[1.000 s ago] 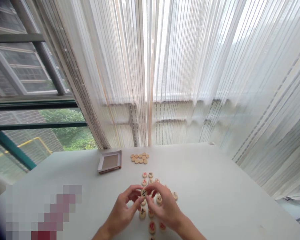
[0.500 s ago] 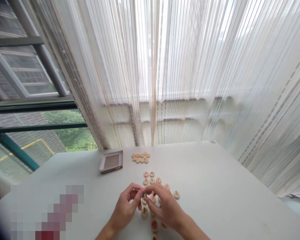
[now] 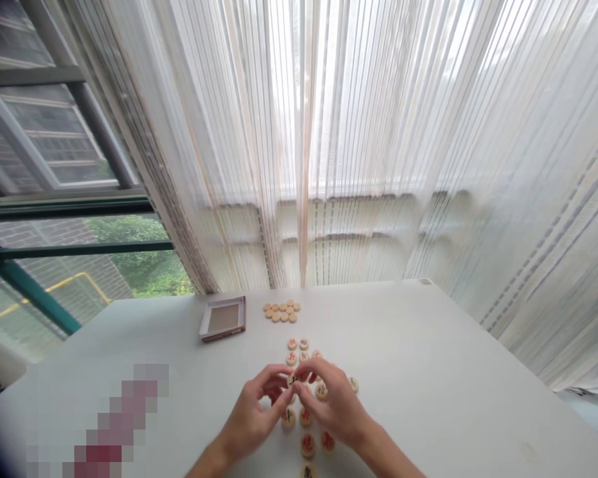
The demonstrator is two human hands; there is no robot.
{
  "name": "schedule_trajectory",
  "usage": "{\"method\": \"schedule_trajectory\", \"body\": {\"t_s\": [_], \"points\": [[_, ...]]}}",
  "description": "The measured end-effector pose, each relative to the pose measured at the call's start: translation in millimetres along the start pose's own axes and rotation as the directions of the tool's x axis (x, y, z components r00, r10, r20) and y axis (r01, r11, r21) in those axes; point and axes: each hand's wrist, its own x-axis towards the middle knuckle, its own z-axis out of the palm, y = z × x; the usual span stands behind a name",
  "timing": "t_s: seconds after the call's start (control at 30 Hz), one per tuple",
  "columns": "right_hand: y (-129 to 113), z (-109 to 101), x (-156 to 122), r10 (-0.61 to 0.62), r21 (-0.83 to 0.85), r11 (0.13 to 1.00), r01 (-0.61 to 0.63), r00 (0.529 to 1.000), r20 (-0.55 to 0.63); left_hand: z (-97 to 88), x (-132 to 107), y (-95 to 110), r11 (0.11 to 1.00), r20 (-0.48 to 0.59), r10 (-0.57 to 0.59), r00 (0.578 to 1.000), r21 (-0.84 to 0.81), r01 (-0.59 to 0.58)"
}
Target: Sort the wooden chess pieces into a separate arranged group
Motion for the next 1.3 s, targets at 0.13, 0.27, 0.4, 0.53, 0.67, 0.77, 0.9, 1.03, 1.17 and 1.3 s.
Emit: {"method": "schedule_trajectory", "body": {"t_s": [0.13, 0.27, 0.4, 0.53, 0.67, 0.77, 0.9, 1.03, 1.17, 1.3], "points": [[-2.4, 1.9, 1.8, -0.002, 0.017, 1.0, 0.003, 1.0, -0.018, 0.2, -1.9, -1.7, 0.998, 0.004, 0.023, 1.0, 0.059, -0.023], [-3.8, 1.5, 1.1, -0.007, -0.003, 1.0, 0.007, 1.0, -0.022, 0.2, -1.4, -0.7, 0.999, -0.003, 0.014, 1.0, 0.04, -0.014], [-3.4, 0.5, -1.5, -0.015, -0.018, 1.0, 0.015, 1.0, -0.003, -0.4, 0.6, 1.4, 1.0, -0.024, 0.0, 1.0, -0.003, 0.0], [-0.9, 2.9, -2.4, -0.024, -0.039, 0.999, 0.024, 1.0, 0.012, -0.8, 2.5, -0.8, 0.999, -0.049, -0.017, 0.999, -0.047, 0.015], [-1.8, 5.0, -1.3, -0.06, -0.037, 0.997, 0.062, 0.997, 0.044, -0.8, 2.8, -4.0, 0.999, -0.072, -0.022, 0.997, -0.039, 0.019], [-3.6, 4.2, -0.7, -0.059, -0.034, 0.998, 0.061, 0.997, 0.041, -1.5, 2.2, -4.9, 0.999, -0.075, -0.03, 0.997, -0.031, 0.028], [-4.4, 1.5, -0.2, -0.033, -0.005, 0.999, 0.033, 0.999, 0.022, -2.3, 2.0, -4.4, 1.0, -0.062, -0.012, 0.998, -0.011, 0.011], [-4.9, -0.1, -0.2, -0.014, 0.02, 1.0, 0.014, 1.0, 0.025, -1.9, 2.1, -2.1, 1.0, -0.069, -0.008, 0.998, 0.005, 0.008], [-4.3, 0.2, -0.5, 0.002, 0.034, 0.999, -0.003, 1.0, 0.029, -2.4, 1.9, 0.7, 1.0, -0.058, -0.009, 0.998, -0.009, 0.009], [-3.6, 0.3, 0.2, 0.01, 0.045, 0.999, -0.011, 1.0, 0.021, -3.8, 1.8, 1.8, 1.0, -0.055, 0.002, 0.999, 0.021, -0.001]]}}
